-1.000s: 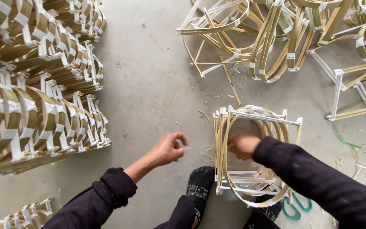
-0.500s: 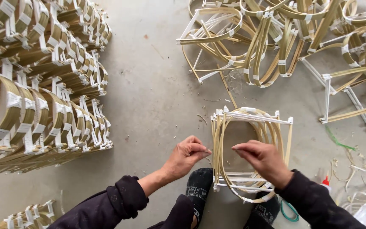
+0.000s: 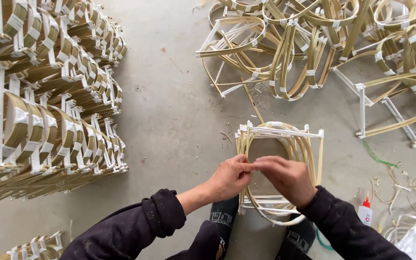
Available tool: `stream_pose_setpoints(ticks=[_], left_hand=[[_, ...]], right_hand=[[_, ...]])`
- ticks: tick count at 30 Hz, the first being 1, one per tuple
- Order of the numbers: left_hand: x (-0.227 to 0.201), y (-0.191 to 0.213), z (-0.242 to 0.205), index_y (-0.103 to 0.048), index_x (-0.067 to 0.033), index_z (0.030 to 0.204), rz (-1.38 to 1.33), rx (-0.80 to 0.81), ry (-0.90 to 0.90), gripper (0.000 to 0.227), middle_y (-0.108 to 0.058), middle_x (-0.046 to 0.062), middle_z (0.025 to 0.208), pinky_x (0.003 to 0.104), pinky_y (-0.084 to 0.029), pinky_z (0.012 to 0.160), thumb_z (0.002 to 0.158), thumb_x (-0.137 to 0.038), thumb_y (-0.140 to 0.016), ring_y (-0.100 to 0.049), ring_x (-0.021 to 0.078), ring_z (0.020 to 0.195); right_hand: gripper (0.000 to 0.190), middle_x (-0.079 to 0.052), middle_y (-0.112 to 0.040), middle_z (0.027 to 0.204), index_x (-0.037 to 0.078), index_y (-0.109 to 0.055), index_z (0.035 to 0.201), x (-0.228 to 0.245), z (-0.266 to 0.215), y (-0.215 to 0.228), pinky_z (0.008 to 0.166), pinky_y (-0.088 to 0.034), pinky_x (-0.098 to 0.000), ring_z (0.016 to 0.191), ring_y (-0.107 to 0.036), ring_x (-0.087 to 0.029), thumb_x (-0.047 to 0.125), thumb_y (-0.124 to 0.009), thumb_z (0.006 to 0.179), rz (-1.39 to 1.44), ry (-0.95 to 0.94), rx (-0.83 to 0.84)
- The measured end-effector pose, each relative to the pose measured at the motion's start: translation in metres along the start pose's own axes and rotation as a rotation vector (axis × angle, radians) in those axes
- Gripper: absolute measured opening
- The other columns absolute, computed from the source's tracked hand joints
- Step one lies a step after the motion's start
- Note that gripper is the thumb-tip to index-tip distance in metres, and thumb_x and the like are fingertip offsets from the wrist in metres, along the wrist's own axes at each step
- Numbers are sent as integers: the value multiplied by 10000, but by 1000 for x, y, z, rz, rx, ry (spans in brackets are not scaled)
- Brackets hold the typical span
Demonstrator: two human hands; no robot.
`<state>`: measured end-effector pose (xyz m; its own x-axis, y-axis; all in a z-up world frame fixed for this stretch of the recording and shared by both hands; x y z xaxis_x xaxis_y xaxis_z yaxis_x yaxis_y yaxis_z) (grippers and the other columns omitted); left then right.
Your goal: The person assembles a small wooden frame by hand, securing curved wooden pieces with white plastic ties and applying glue to the joints. They then add a second frame layer and continue securing the structure with ties and glue.
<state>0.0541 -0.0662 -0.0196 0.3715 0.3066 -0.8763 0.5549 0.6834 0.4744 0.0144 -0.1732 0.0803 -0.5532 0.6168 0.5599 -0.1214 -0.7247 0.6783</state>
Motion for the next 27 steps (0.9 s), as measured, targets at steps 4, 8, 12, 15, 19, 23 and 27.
stream_pose_setpoints(ticks=[4, 8, 12, 15, 19, 23, 27], left_hand=[[-4, 1, 4, -776, -54, 944, -16, 30, 102, 185, -661, 107, 865, 339, -528, 685, 929, -237, -751, -656, 202, 728], [8, 5, 4, -792, -69, 1019, -238, -30, 279, 187, -708, 62, 790, 318, -533, 631, 936, -221, -720, -631, 106, 681], [18, -6, 0, -782, -41, 1020, -611, -58, 408, 172, -749, 13, 817, 286, -543, 631, 936, -146, -675, -627, 45, 682], [3, -2, -4, -779, -40, 1006, -536, -110, 263, 135, -771, 29, 867, 271, -592, 720, 938, -84, -671, -693, 64, 788], [-38, 11, -14, -796, -101, 995, -104, -99, 73, 153, -764, 33, 971, 289, -582, 697, 893, -59, -691, -721, 159, 728], [-53, 20, -18, -763, -108, 1018, -22, -155, -77, 135, -688, 48, 1103, 305, -590, 794, 918, -44, -700, -735, 201, 898], [-43, 20, -20, -769, -101, 1021, -108, -171, -52, 130, -633, 49, 1075, 309, -595, 799, 915, -47, -715, -722, 189, 911]], right_hand=[[220, -20, -744, 922, 119, -743, 1113, -42, -16, -21, 635, -586, -256, 742, -720, -118, 81, -711, 898, 73, -220, 26], [323, -35, -739, 849, 79, -691, 1264, -96, -49, -53, 607, -554, -262, 676, -634, -89, 102, -688, 941, 774, -774, 115], [424, -52, -721, 861, 106, -626, 1344, -94, -64, -74, 657, -575, -272, 712, -661, -99, 115, -668, 922, 1067, -930, 271], [311, -20, -746, 894, 41, -688, 1225, -90, -60, -85, 701, -616, -263, 761, -714, -91, 123, -668, 925, 879, -721, 383], [203, 29, -741, 796, 68, -694, 1037, -83, -47, -69, 609, -585, -223, 647, -718, -55, 243, -715, 937, 105, -625, 466], [172, 10, -660, 723, 54, -690, 994, -104, -71, -86, 541, -479, -246, 582, -599, -80, 221, -668, 958, 533, -795, 356], [159, 31, -632, 730, 101, -714, 1005, -77, -71, -83, 530, -459, -227, 600, -573, -43, 180, -604, 920, 1205, -1187, 305]])
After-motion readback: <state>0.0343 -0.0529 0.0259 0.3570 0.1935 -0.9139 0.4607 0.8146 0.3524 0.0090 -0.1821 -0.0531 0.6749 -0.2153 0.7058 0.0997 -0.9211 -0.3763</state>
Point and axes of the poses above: each hand's wrist, its own z-axis towards the middle knuckle, its own y-axis out of the back of the hand, x = y × z, the point moved 10 cm from there along z, towards the middle knuckle
